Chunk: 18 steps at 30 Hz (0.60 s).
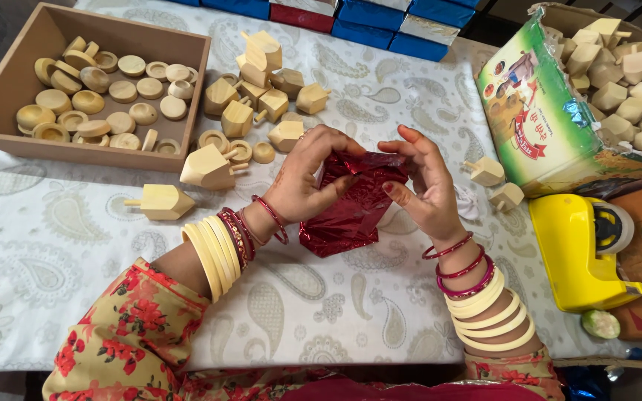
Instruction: The person is wrapping small boxes and wooden tops in decorative foil and securing them with tape.
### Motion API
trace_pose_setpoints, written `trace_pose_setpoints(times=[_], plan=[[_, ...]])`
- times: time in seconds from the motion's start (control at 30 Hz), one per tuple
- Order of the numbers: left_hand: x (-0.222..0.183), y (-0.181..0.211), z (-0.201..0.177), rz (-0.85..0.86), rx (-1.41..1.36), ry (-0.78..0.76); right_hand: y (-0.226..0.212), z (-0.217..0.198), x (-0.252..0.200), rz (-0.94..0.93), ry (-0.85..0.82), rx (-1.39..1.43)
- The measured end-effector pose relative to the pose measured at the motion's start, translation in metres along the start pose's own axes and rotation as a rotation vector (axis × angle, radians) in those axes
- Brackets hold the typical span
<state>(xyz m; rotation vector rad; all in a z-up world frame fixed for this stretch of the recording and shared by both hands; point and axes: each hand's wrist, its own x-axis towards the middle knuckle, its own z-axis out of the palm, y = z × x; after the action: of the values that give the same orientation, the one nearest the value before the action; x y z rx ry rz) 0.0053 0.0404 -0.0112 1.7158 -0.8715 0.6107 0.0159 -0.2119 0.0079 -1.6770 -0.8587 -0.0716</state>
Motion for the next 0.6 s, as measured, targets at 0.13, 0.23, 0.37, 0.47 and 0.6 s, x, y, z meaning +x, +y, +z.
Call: trace_pose_setpoints(times=[0.13,0.23,0.37,0.47,0.6], plan=[[-0.001,0.003,0.001,-0.081,-0.053,0.022,-0.008,0.003,0.001,0.053,0.014,0.047],[-0.001,-0.001,0.000,-0.077,-0.046,0.000,0.004,0.000,-0.002,-0.012,-0.029,-0.040],[-0.001,-0.003,-0.002,-0.036,-0.015,-0.004,0.005,0.000,0.000,-0.050,-0.013,-0.030],[-0.001,-0.002,0.000,-0.006,-0.022,0.012,0.004,0.002,-0.002,-0.057,-0.013,-0.055],[-0.001,0.000,0.005,-0.041,-0.081,0.043,-0.006,0.011,-0.003,0.023,0.036,0.041]])
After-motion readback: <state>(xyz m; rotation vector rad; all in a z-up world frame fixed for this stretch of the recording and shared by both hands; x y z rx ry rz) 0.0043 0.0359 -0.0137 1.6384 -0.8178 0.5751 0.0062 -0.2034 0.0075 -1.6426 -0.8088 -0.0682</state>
